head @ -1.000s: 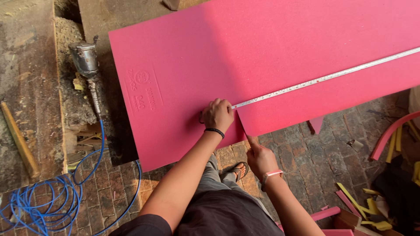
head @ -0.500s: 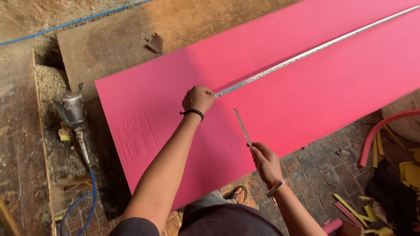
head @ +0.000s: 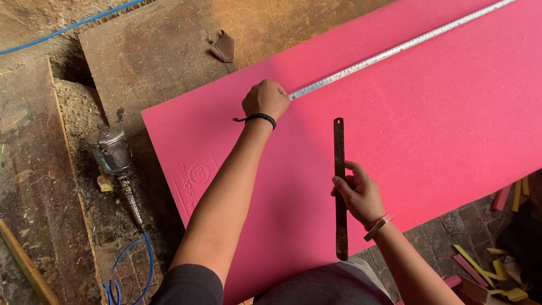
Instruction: The person carries a large pink foam sheet to a work table, then measures it with a tape measure and marks it with a straightedge. They cut the foam along the marked line with a long knife, then measure and mark additional sections of foam.
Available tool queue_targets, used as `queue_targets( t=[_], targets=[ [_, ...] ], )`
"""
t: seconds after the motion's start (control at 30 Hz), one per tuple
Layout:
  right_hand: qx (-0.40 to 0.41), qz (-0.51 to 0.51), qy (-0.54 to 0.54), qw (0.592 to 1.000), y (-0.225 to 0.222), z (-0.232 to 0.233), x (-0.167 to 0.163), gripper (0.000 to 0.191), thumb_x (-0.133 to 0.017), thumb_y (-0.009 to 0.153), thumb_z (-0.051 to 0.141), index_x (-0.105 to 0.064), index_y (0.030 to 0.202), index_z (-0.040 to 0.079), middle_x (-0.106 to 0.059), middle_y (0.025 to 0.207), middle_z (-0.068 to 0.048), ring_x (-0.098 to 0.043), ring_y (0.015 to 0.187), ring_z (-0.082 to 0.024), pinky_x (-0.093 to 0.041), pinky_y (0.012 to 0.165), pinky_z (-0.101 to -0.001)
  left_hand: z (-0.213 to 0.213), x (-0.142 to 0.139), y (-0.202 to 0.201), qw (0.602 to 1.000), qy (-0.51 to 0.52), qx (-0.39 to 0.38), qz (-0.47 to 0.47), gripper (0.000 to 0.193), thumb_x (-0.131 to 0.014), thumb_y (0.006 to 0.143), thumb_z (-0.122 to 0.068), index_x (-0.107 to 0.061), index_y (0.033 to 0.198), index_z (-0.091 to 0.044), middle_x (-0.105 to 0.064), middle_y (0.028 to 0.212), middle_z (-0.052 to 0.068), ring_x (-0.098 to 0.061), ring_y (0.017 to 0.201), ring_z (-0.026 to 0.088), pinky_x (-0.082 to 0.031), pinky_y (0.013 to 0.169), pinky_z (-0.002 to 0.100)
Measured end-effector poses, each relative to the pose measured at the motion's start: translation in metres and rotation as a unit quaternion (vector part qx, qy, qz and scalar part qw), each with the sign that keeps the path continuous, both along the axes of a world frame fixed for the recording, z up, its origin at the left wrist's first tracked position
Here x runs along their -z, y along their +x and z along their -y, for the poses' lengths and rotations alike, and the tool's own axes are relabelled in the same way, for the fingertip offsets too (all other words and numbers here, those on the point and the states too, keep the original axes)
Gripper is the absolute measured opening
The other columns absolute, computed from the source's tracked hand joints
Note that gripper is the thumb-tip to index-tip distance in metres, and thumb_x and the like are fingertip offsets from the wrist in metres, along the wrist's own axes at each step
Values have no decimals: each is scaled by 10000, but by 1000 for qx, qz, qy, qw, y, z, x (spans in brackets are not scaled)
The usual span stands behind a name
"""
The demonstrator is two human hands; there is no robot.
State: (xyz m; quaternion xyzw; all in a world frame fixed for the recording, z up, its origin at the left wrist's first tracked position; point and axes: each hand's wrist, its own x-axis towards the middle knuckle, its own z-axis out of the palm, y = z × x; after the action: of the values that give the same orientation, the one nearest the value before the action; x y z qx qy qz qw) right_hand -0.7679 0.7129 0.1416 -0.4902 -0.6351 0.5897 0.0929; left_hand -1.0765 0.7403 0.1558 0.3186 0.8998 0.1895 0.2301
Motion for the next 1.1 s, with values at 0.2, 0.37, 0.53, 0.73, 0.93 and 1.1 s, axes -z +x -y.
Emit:
queue_targets(
  t=[0.2, 0.37, 0.53, 0.73, 0.93, 1.1],
  targets=[
    [-60, 82, 109, 989, -25, -27, -5, 428, -644, 967, 243, -578, 1359, 86, -712, 647, -80, -672, 569, -158, -517, 541, -320, 2, 33, 2, 1000, -7, -6, 4, 94, -734, 829, -251, -816, 869, -229, -765, 920, 98, -737, 875, 328, -598, 771, 432],
    [-152, 85, 298, 939, -53, -46, 7, 454, -625, 931, 247, -596, 1375, 153, -764, 742, -79, -747, 642, -258, -575, 571, -396, 8, 60, 14, 990, 72, -18, -118, 77, -715, 845, -187, -774, 805, -159, -717, 937, 94, -698, 903, 312, -579, 765, 454],
    [-212, 99, 357, 904, -78, -55, 21, 447, -624, 930, 203, -625, 1376, 168, -726, 754, -147, -718, 671, -346, -569, 597, -456, 12, 80, 17, 971, 129, 0, -203, 75, -725, 871, -177, -735, 849, -106, -681, 916, 82, -658, 878, 281, -553, 783, 437],
    [-216, 120, 359, 900, -100, -53, 31, 449, -619, 930, 207, -629, 1376, 165, -711, 711, -146, -705, 633, -340, -564, 587, -460, 13, 95, 13, 955, 140, 27, -259, 68, -703, 898, -177, -693, 901, -110, -654, 971, 52, -644, 910, 249, -519, 753, 447],
    [-214, 115, 372, 896, -107, -50, 38, 443, -622, 924, 192, -639, 1365, 146, -711, 720, -149, -696, 606, -342, -551, 553, -460, 18, 104, 14, 937, 196, 19, -290, 97, -701, 903, -208, -665, 954, -133, -613, 983, 52, -631, 961, 263, -482, 819, 476],
    [-213, 121, 372, 895, -109, -47, 41, 428, -626, 932, 184, -650, 1358, 145, -696, 701, -172, -693, 614, -353, -552, 565, -469, 19, 109, 14, 935, 213, 14, -285, 86, -701, 909, -202, -649, 947, -145, -616, 986, 38, -634, 955, 260, -491, 878, 474]
  ],
)
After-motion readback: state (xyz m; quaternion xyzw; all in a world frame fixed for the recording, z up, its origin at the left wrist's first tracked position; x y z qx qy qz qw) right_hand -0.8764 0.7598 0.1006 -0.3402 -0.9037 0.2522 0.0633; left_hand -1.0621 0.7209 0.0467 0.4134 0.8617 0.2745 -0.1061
